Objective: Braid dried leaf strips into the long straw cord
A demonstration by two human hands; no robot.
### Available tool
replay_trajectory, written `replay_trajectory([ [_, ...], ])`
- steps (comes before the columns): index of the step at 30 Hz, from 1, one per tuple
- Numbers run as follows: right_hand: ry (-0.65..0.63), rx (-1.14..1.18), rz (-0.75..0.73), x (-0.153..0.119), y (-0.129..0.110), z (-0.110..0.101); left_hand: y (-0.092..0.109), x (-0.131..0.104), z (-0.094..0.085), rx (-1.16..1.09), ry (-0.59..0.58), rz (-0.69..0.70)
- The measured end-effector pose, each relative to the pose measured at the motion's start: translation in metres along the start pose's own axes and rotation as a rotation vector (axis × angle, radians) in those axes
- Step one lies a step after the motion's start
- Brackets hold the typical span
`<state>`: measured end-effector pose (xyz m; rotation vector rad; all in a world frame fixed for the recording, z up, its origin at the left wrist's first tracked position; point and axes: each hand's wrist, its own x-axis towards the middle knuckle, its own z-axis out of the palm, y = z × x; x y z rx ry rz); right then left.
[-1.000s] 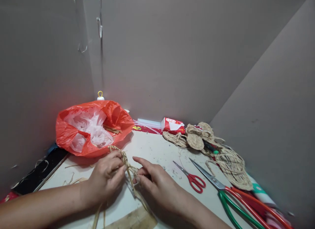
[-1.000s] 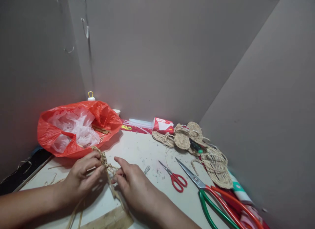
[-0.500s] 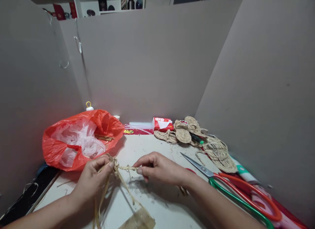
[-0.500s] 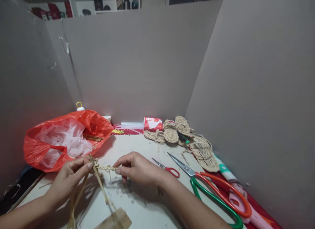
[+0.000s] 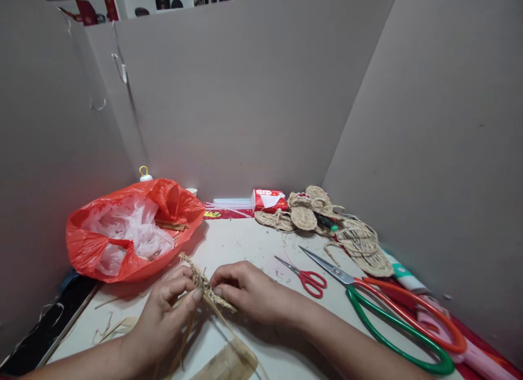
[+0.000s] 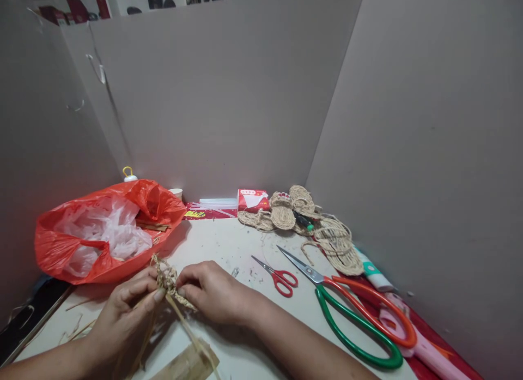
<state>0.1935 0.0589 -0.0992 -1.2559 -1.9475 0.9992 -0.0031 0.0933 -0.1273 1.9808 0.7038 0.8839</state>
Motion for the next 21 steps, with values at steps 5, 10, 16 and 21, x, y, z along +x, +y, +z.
replay_trajectory([
  [5,-0.161,0.371,0.117,0.002,0.004,0.004,0.000,-0.001,-0.003,0.027,0.003,0.098],
  [10,-0.250,0.634,0.315,0.000,0.002,-0.003,-0.001,-0.003,-0.008,0.170,0.009,0.280],
  [16,-0.272,0.336,0.095,0.000,0.001,-0.015,0.014,-0.002,-0.010,0.084,-0.125,0.202],
  [21,-0.092,-0.098,0.009,-0.004,-0.001,-0.021,0.021,0.004,-0.015,-0.108,-0.238,-0.117],
])
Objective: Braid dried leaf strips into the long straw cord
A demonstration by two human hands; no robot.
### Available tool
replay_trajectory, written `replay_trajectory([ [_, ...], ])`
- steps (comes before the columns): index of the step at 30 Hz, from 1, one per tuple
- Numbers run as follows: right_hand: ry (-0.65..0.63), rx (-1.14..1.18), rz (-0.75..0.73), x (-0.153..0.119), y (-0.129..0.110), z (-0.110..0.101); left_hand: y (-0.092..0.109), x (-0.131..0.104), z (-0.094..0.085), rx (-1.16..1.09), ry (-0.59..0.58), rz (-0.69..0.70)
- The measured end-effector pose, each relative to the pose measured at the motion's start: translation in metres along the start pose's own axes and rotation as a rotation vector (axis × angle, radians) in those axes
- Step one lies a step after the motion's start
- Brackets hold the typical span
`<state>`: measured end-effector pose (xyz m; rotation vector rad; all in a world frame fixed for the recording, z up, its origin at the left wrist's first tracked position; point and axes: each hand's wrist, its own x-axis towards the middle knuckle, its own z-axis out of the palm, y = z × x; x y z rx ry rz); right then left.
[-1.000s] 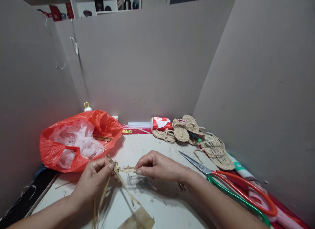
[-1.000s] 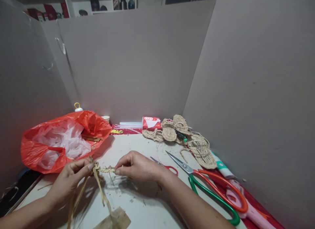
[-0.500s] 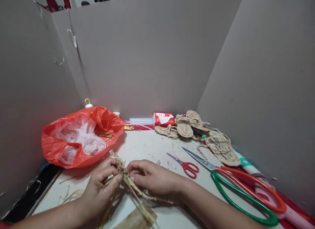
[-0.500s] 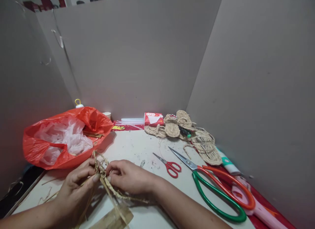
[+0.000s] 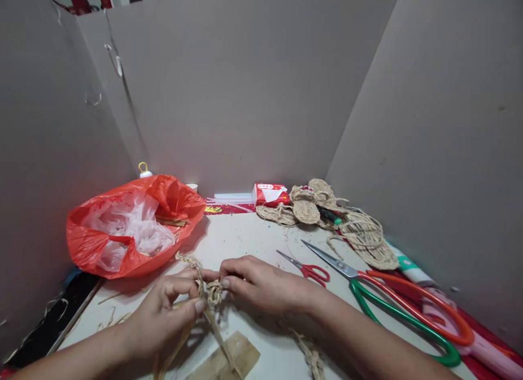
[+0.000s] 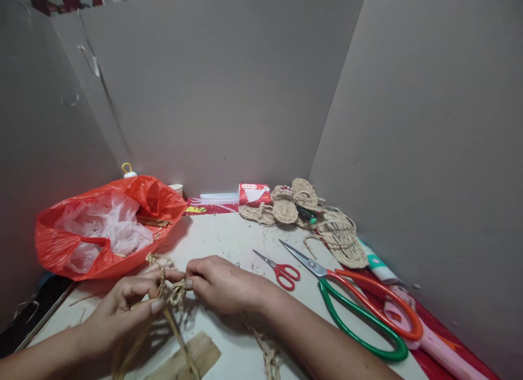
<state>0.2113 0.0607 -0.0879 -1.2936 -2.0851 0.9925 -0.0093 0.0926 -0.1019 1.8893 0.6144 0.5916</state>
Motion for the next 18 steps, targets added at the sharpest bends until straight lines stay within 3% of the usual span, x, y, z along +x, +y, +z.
replay_trajectory([
  [3,0.091,-0.044,0.017,-0.001,-0.001,-0.001,0.003,0.002,-0.004,-0.041,-0.016,-0.061],
  [9,0.130,0.175,0.190,0.007,-0.001,0.018,0.005,0.003,0.004,0.057,-0.003,0.064],
  [13,0.094,0.347,0.254,0.012,0.003,0.038,0.005,0.002,0.010,0.294,0.011,0.166],
  [18,0.152,0.359,0.255,0.013,0.001,0.046,-0.004,0.002,0.010,0.549,0.109,0.329],
])
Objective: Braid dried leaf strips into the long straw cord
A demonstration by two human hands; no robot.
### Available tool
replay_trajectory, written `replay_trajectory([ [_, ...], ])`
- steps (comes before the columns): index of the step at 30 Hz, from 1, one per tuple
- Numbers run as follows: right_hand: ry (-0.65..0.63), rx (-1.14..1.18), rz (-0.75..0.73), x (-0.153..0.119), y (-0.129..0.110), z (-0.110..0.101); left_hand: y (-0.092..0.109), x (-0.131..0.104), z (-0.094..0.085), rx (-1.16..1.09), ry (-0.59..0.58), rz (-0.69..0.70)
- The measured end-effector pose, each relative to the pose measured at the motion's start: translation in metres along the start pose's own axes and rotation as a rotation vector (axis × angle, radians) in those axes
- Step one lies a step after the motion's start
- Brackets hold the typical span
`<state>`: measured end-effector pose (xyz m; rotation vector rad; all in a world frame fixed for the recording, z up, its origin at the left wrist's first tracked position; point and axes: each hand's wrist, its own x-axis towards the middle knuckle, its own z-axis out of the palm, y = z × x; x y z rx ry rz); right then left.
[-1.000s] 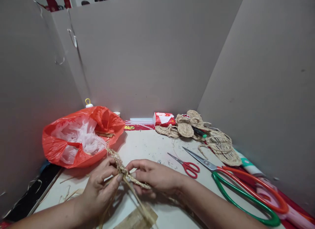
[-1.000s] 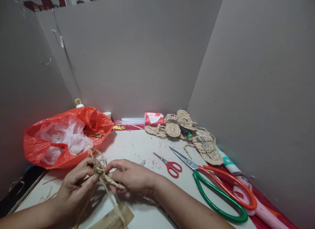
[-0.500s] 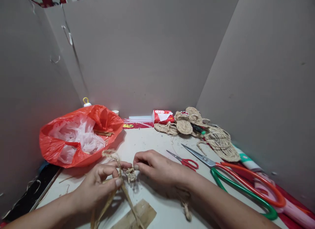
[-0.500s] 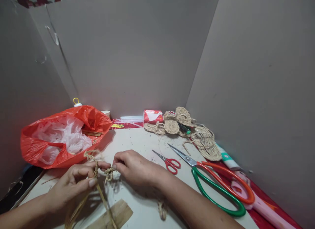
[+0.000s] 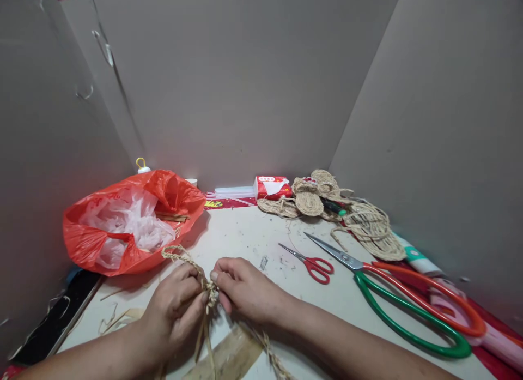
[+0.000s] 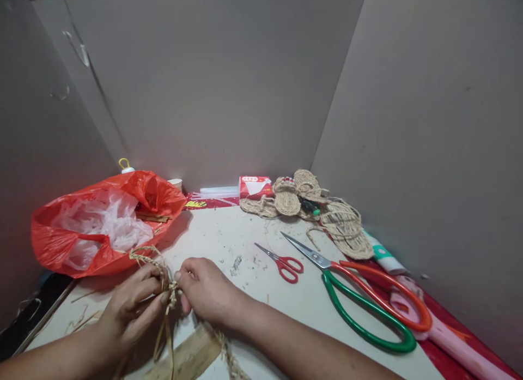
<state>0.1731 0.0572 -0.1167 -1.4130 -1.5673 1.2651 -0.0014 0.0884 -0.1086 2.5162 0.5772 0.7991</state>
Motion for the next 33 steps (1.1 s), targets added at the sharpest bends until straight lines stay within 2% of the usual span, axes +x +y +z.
replay_trajectory([
  [2,-0.007,-0.004,0.028,-0.001,-0.002,0.001,-0.003,-0.002,0.002,0.051,0.030,0.045],
  [4,0.005,-0.059,0.022,0.000,-0.002,0.000,-0.002,-0.004,0.003,0.059,0.007,0.076],
  [6,0.088,-0.192,-0.070,0.003,0.000,-0.003,0.003,-0.005,0.004,0.020,-0.050,0.077],
  [8,0.223,-0.330,-0.156,0.007,0.004,-0.009,0.012,-0.006,0.003,-0.044,-0.146,0.077],
  [10,0.322,-0.385,-0.158,0.012,0.008,-0.019,0.019,-0.005,0.001,-0.090,-0.247,0.107],
  [12,0.366,-0.377,-0.134,0.017,0.011,-0.029,0.024,-0.004,-0.003,-0.105,-0.297,0.130],
  [18,0.384,-0.311,-0.134,0.021,0.012,-0.046,0.023,-0.006,-0.015,-0.259,-0.306,-0.024],
  [19,0.382,-0.299,-0.138,0.021,0.011,-0.047,0.022,-0.007,-0.017,-0.309,-0.271,-0.063],
  [21,0.379,-0.214,-0.136,0.019,0.007,-0.050,0.018,-0.009,-0.022,-0.396,-0.125,-0.172],
  [23,0.374,-0.037,-0.108,0.016,0.001,-0.054,0.012,-0.008,-0.028,-0.455,0.043,-0.307],
  [27,0.362,0.309,-0.094,0.011,-0.010,-0.069,-0.003,0.004,-0.038,-0.599,0.286,-0.567],
  [31,0.511,0.538,-0.127,0.007,-0.016,-0.090,-0.027,0.021,-0.039,-0.721,0.591,-0.676],
  [33,0.600,0.613,-0.153,0.004,-0.018,-0.105,-0.043,0.026,-0.040,-0.727,0.685,-0.699],
])
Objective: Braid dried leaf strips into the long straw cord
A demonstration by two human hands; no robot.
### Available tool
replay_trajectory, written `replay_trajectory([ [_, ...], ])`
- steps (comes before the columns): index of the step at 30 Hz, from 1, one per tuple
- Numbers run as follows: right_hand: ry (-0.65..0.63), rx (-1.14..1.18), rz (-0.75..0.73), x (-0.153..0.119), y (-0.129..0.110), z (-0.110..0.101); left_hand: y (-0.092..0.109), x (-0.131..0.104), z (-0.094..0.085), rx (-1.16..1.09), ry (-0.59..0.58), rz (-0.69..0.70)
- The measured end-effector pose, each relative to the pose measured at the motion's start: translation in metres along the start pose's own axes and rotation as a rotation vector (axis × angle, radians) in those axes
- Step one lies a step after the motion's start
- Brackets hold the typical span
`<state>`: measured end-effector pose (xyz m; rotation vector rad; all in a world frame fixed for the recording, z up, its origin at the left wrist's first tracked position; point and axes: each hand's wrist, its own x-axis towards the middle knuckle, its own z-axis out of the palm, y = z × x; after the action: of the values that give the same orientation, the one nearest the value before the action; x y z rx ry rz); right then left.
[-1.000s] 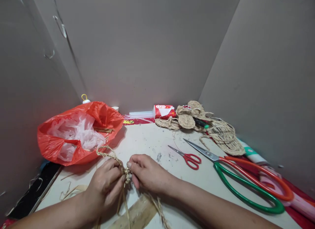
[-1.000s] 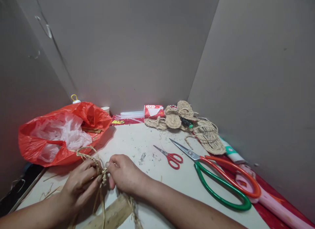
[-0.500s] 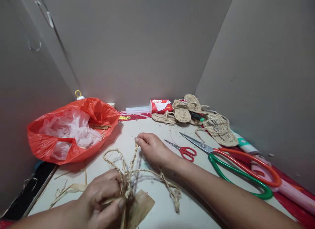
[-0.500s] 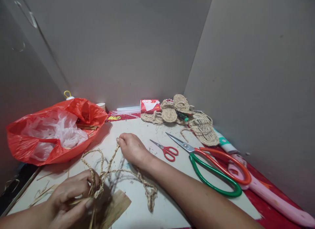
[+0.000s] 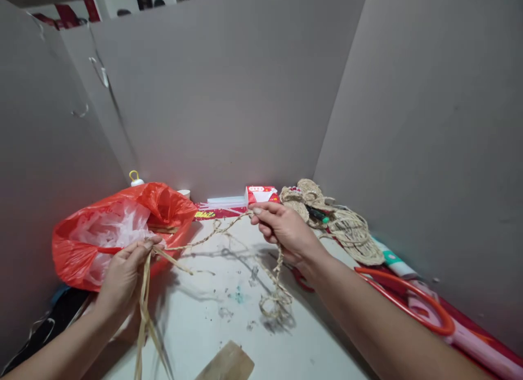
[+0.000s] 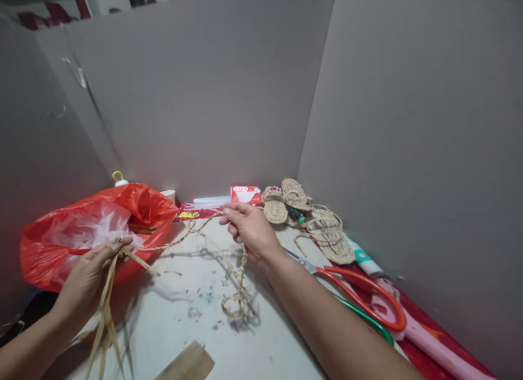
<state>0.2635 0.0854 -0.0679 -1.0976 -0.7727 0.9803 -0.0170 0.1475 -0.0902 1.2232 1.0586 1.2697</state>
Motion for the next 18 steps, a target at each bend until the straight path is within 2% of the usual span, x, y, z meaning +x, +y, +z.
replay_trajectory([
  [5,0.176,0.202,-0.169,0.011,-0.035,-0.041,-0.010,0.028,-0.013,-0.065,0.088,-0.026],
  [7,0.274,0.292,-0.237,0.012,-0.050,-0.060,-0.010,0.031,-0.016,-0.085,0.074,-0.062],
  [9,0.309,0.315,-0.260,0.010,-0.065,-0.078,-0.009,0.031,-0.018,-0.082,0.053,-0.096],
  [12,0.291,0.325,-0.277,0.001,-0.089,-0.095,-0.009,0.028,-0.016,-0.062,0.009,-0.123],
  [15,0.259,0.346,-0.397,-0.015,-0.114,-0.099,-0.013,0.029,-0.016,-0.098,-0.012,-0.158],
  [17,0.195,0.220,-0.501,-0.027,-0.130,-0.097,-0.020,0.036,-0.019,-0.128,-0.018,-0.183],
  [18,0.144,0.087,-0.528,-0.030,-0.136,-0.097,-0.025,0.041,-0.021,-0.128,-0.002,-0.196],
])
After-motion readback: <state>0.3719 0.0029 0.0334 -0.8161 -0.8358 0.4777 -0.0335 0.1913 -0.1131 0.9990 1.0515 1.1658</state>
